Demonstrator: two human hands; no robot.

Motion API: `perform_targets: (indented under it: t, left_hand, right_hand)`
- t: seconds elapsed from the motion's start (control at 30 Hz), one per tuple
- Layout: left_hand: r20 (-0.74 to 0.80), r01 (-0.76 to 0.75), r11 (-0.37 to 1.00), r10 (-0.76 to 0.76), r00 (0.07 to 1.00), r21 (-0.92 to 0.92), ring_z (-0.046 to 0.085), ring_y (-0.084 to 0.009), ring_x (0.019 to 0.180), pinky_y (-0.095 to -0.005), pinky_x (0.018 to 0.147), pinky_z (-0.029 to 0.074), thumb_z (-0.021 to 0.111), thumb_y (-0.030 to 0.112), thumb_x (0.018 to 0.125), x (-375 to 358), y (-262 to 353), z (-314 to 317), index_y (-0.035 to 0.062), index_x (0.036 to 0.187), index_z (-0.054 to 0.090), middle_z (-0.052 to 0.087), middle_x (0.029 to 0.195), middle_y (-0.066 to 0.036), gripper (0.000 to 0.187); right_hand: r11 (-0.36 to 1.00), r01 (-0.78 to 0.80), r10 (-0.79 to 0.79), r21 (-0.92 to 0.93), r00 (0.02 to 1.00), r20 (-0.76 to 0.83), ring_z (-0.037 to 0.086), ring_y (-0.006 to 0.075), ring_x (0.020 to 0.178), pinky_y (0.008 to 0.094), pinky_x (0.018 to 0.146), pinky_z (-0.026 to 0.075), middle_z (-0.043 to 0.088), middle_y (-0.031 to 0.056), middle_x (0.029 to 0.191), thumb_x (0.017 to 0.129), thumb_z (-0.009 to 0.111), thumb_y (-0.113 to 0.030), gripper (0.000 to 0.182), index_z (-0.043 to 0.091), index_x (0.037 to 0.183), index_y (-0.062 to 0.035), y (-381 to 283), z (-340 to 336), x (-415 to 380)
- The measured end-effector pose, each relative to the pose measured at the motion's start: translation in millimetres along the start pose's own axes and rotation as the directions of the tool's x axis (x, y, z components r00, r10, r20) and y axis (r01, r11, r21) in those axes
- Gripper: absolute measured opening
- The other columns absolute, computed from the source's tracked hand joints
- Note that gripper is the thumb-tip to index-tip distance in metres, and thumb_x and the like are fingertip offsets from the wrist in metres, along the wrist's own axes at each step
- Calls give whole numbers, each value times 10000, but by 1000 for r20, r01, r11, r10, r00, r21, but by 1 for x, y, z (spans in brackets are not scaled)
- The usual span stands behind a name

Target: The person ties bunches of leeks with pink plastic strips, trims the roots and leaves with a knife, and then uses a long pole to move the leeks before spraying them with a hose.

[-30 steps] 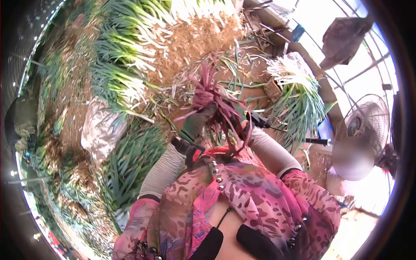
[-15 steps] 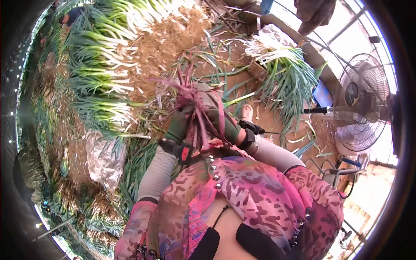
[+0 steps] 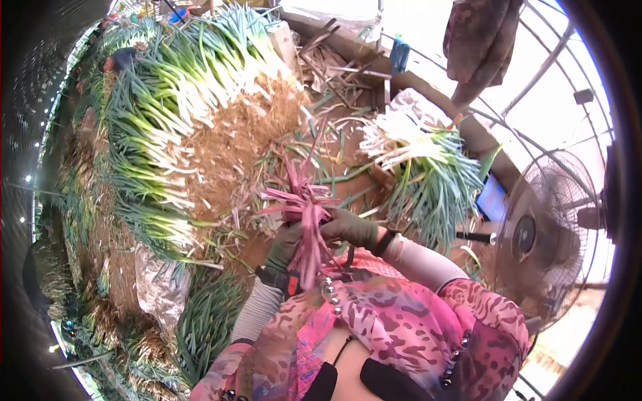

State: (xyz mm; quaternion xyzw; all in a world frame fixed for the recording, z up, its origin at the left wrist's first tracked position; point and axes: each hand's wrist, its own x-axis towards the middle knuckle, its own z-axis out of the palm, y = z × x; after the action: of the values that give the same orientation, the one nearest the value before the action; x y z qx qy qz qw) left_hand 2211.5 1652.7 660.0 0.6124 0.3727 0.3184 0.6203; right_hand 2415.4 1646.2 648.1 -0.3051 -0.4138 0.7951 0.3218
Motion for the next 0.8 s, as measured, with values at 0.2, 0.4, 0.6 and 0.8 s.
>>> perform_targets:
  t: [0.2, 0.4, 0.6, 0.8]
  left_hand:
    - [222, -446, 591, 413, 883, 672, 567, -263, 1059, -348, 889, 470, 580, 121, 840, 75, -13, 29, -1, 1219, 505, 589, 1092, -150, 405]
    - [59, -234, 860, 233, 971, 454, 542, -207, 1076, -310, 926, 429, 528, 176, 907, 114, -118, 12, 21, 1253, 498, 553, 1187, -115, 380]
    - [212, -463, 202, 688, 694, 863, 635, -182, 835, -292, 709, 514, 590, 265, 874, 190, -15, 31, 45, 1095, 628, 660, 934, -106, 314]
    - [-261, 82, 859, 62, 963, 505, 636, -310, 781, -366, 707, 502, 646, 258, 818, 279, -6, -6, -27, 1043, 590, 635, 853, -202, 367]
  right_hand:
    - [987, 159, -160, -13, 985, -71, 520, 59, 594, 213, 497, 418, 604, 2, 791, 764, 631, -43, 484, 486, 1225, -8, -48, -55, -16]
    - [994, 70, -85, -81, 976, -200, 515, 84, 507, 247, 431, 390, 571, 18, 629, 749, 640, -15, 199, 620, 947, -25, -31, -100, 7]
    - [781, 149, -446, -607, 812, -375, 547, 171, 496, 321, 447, 423, 586, 89, 635, 733, 649, -64, 160, 625, 878, 0, -22, -169, 65]
    - [430, -238, -559, -871, 687, -463, 604, 388, 775, 441, 656, 474, 625, 190, 841, 751, 629, -178, 258, 592, 967, -42, -84, -209, 152]
